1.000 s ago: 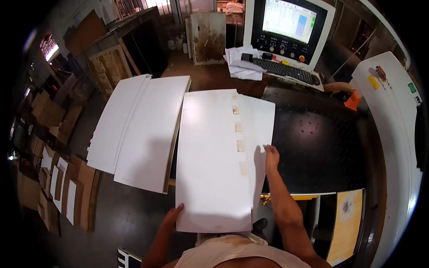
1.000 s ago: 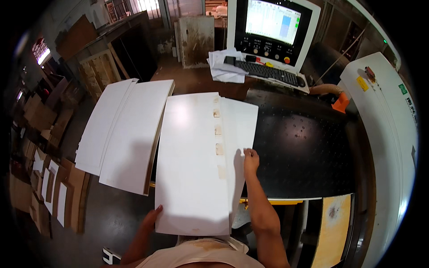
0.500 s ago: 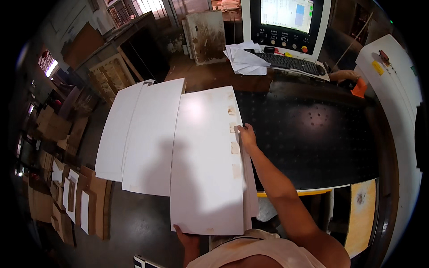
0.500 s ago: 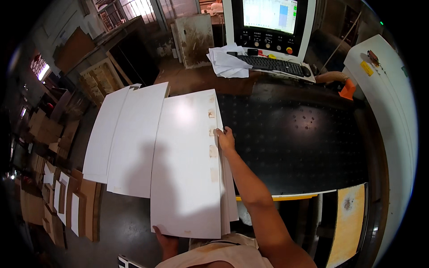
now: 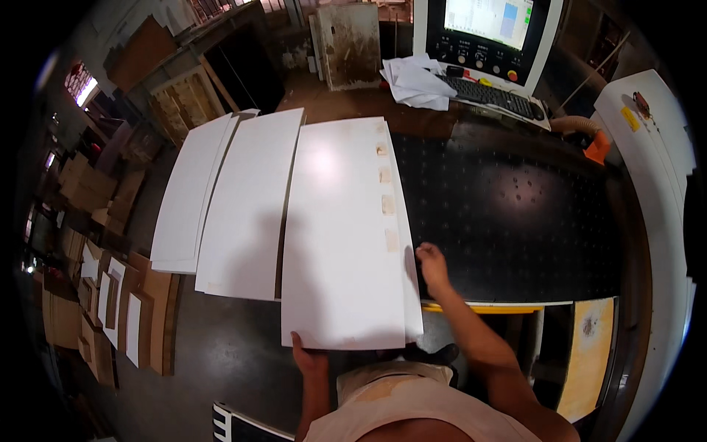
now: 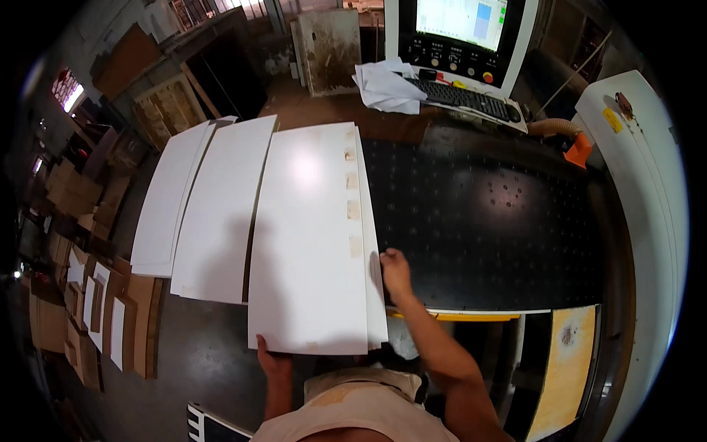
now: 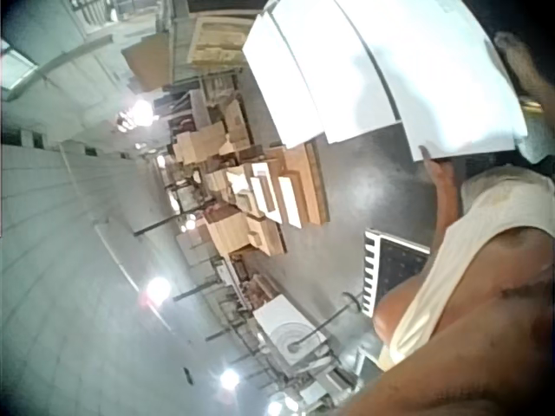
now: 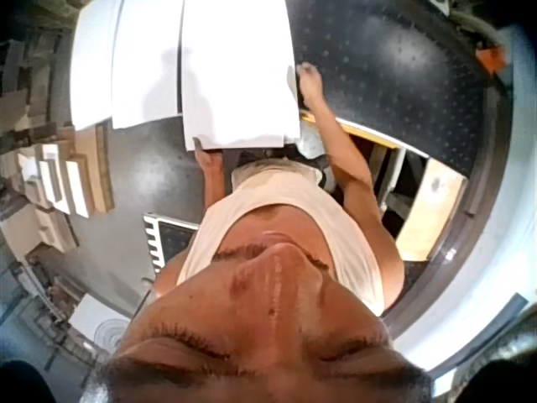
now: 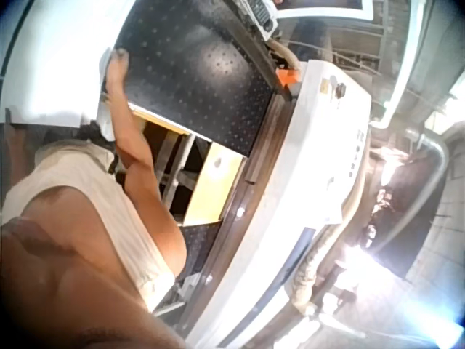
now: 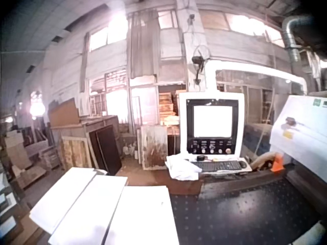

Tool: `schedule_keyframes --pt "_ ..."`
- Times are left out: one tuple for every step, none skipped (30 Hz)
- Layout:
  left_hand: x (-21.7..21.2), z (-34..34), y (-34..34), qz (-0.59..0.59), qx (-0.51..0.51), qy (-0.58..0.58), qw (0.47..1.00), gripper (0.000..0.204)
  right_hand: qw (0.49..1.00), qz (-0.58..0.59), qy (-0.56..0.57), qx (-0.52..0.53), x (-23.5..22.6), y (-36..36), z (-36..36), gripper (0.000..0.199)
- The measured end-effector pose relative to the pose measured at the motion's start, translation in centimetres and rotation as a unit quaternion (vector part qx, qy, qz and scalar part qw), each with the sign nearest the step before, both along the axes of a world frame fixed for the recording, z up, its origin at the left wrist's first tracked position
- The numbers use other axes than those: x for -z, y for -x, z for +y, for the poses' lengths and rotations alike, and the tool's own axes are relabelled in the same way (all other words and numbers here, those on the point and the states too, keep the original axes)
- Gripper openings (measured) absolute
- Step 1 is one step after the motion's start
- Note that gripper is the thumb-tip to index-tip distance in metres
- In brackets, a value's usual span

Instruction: The person picks up white rectangular boards from a stack and feeds them into an industrial edging machine one at a time. After each board is processed, they use an air nozzle to clean the machine's surface before picking up the board and placing it onto a separate stack on a wooden pallet.

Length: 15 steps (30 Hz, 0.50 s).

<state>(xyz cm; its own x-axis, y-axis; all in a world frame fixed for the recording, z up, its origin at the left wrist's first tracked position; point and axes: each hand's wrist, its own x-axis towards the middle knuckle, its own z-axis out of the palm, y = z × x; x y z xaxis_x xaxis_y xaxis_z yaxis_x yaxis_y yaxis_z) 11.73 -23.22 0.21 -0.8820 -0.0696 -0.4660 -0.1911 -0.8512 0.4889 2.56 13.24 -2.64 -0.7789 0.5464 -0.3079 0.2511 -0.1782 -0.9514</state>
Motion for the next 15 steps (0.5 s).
schedule_keyframes --pt "0.0 -0.2 0.2 -0.008 0.008 0.003 1.0 0.053 1.0 0.011 -0.009 0.001 -0.1 -1.5 -2.1 0.054" --pt "0.5 -0.4 0.6 -0.007 -0.002 -0.014 1.0 0.052 0.999 -0.015 -0.023 0.019 -0.3 -1.0 -3.0 0.048" --pt "1.3 -0.8 1.0 -0.005 -0.011 -0.03 0.999 0.051 0.988 0.008 0.145 0.044 -3.4 -0.2 -4.4 0.048" --pt "2.6 -0.6 1.3 -0.013 0.006 -0.046 0.999 0.049 0.979 -0.017 0.205 0.014 -4.2 0.1 -4.3 0.042" --pt "3.2 0.1 1.4 -0.027 0.038 -0.049 0.998 0.049 0.983 -0.032 0.177 -0.031 -4.0 0.0 -4.1 0.043" --pt "3.5 0.6 1.3 -0.001 0.063 -0.002 0.998 0.052 0.982 -0.028 0.174 -0.063 -3.9 -0.3 -3.9 0.042" --pt "3.6 0.3 1.5 0.027 0.089 0.047 0.995 0.054 0.978 -0.001 0.179 -0.11 -3.9 -1.1 -4.0 0.042" --pt "3.7 -1.1 1.6 0.035 0.107 0.018 0.993 0.058 0.969 0.031 0.223 -0.101 -4.9 -3.3 -4.9 0.038" --pt "3.4 -1.0 1.4 0.03 0.143 0.013 0.989 0.058 0.962 0.078 0.215 -0.146 -2.6 -6.4 -3.2 0.035" --pt "2.9 -1.1 1.9 0.022 0.12 0.011 0.992 0.059 0.967 0.11 0.202 -0.106 -0.7 -10.0 -2.9 0.028" --pt "2.3 -1.3 2.1 0.017 0.087 0.012 0.996 0.059 0.969 0.077 0.175 -0.157 -0.3 -14.0 -1.3 0.024" --pt "1.4 -0.6 1.5 0.018 0.149 -0.005 0.989 0.062 0.976 -0.018 0.201 -0.086 2.1 -18.8 0.4 0.026" --pt "0.7 0.6 1.1 0.022 0.215 -0.026 0.976 0.065 0.986 -0.097 0.137 -0.016 6.9 -23.1 2.4 0.024" --pt "0.4 1.3 0.0 0.134 0.405 0.25 0.869 0.067 0.978 -0.182 0.087 0.046 11.9 -27.1 3.9 0.033" --pt "1.3 0.0 -0.6 0.09 0.498 0.29 0.812 0.067 0.958 -0.258 -0.003 0.123 15.3 -28.0 3.3 0.044"
